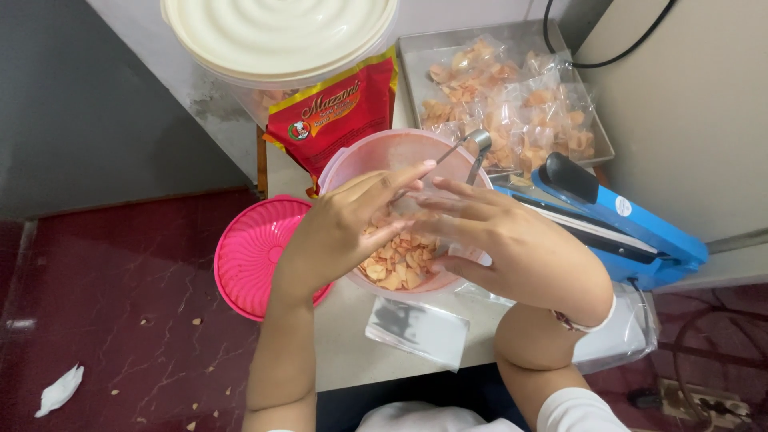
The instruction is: Using tongs to fill small plastic bags with chips and sealing them using a manual heat sealer.
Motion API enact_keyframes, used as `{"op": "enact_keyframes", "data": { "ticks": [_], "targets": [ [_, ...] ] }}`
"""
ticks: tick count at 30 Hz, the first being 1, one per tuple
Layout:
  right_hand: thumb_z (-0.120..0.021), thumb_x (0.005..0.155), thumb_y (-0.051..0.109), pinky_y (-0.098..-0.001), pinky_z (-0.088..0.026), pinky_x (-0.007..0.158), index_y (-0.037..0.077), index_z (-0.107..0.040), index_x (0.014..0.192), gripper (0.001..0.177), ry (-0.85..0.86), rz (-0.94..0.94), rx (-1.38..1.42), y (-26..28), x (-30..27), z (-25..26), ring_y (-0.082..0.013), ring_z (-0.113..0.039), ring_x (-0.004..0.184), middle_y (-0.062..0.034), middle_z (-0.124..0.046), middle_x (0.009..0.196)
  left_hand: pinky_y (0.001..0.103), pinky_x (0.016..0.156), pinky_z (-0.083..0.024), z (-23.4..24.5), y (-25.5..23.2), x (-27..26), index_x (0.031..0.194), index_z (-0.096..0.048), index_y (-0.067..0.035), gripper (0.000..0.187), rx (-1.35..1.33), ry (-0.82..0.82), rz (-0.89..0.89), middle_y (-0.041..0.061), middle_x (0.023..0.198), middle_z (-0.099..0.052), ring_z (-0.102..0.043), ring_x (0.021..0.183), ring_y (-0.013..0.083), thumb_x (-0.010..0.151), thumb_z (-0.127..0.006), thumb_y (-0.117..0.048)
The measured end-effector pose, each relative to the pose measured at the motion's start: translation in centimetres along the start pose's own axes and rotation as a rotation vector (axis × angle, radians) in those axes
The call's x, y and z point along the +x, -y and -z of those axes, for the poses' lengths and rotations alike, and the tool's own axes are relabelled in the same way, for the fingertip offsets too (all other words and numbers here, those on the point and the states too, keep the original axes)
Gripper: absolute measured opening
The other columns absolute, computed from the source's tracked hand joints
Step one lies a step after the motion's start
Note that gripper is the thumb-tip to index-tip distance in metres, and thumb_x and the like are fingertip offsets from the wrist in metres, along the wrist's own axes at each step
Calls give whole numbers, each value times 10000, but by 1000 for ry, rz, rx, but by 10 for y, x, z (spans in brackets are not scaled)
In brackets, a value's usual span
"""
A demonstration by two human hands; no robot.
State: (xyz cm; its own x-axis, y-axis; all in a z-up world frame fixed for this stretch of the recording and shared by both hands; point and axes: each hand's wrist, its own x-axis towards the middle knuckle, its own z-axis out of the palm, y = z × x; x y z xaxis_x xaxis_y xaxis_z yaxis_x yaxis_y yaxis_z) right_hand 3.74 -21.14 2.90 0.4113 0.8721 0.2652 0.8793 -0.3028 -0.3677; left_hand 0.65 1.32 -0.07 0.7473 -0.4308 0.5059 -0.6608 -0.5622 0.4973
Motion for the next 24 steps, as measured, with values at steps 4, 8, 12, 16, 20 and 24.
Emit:
{"op": "enact_keyframes", "data": {
  "ticks": [4, 8, 12, 16, 20, 24],
  "targets": [
    [-624, 869, 211, -462, -392, 1025, 112, -562, 1276, 424, 14, 5, -38, -1, -1, 2, -336, -423, 1327, -78, -529, 1378, 289, 872, -491, 3, 4, 2, 1401, -398, -189, 636, -169, 18, 96, 14, 1147, -668, -645, 999, 168, 860, -711, -75],
    [-649, 864, 213, -470, -470, 1003, 98, -575, 1247, 406, -101, 53, 19, 6, -2, 17, -343, -535, 1261, -101, -608, 1287, 232, 767, -562, 5, 15, -1, 1389, -386, -254, 630, -204, 6, 188, -33, 1136, -695, -679, 937, 96, 861, -721, -169],
    [-658, 904, -23, -423, -519, 1003, -40, -541, 1222, 339, -554, -129, -25, -10, 10, 16, -349, -568, 1224, -216, -562, 1280, 314, 1030, -521, 11, 22, -3, 1372, -414, -224, 616, -264, -149, 238, 0, 1122, -686, -642, 1107, 140, 855, -737, -139],
    [-748, 792, 71, -421, -442, 969, 30, -412, 1349, 651, -244, -322, -66, -54, 17, 2, -312, -547, 1191, -171, -555, 1317, 336, 1080, -456, 16, 20, -1, 1331, -446, -143, 543, -314, -250, 218, 54, 1125, -689, -604, 1211, 190, 870, -729, -109],
    [-771, 770, 93, -359, -473, 769, 62, -558, 1208, 488, -147, -296, -10, -54, 27, 0, -216, -610, 881, -68, -639, 1125, 369, 1115, -465, 13, 19, 1, 1318, -454, -129, 511, -387, -262, 215, 88, 1143, -676, -620, 1182, 179, 879, -716, -149],
    [-764, 721, 20, -301, -490, 855, 84, -456, 1299, 658, -67, -297, 217, -59, 34, 2, -162, -617, 983, -74, -618, 1139, 368, 1122, -479, 12, 23, 5, 1302, -472, -121, 514, -462, -257, 243, 68, 1222, -636, -637, 1163, 164, 859, -732, -105]
  ]
}}
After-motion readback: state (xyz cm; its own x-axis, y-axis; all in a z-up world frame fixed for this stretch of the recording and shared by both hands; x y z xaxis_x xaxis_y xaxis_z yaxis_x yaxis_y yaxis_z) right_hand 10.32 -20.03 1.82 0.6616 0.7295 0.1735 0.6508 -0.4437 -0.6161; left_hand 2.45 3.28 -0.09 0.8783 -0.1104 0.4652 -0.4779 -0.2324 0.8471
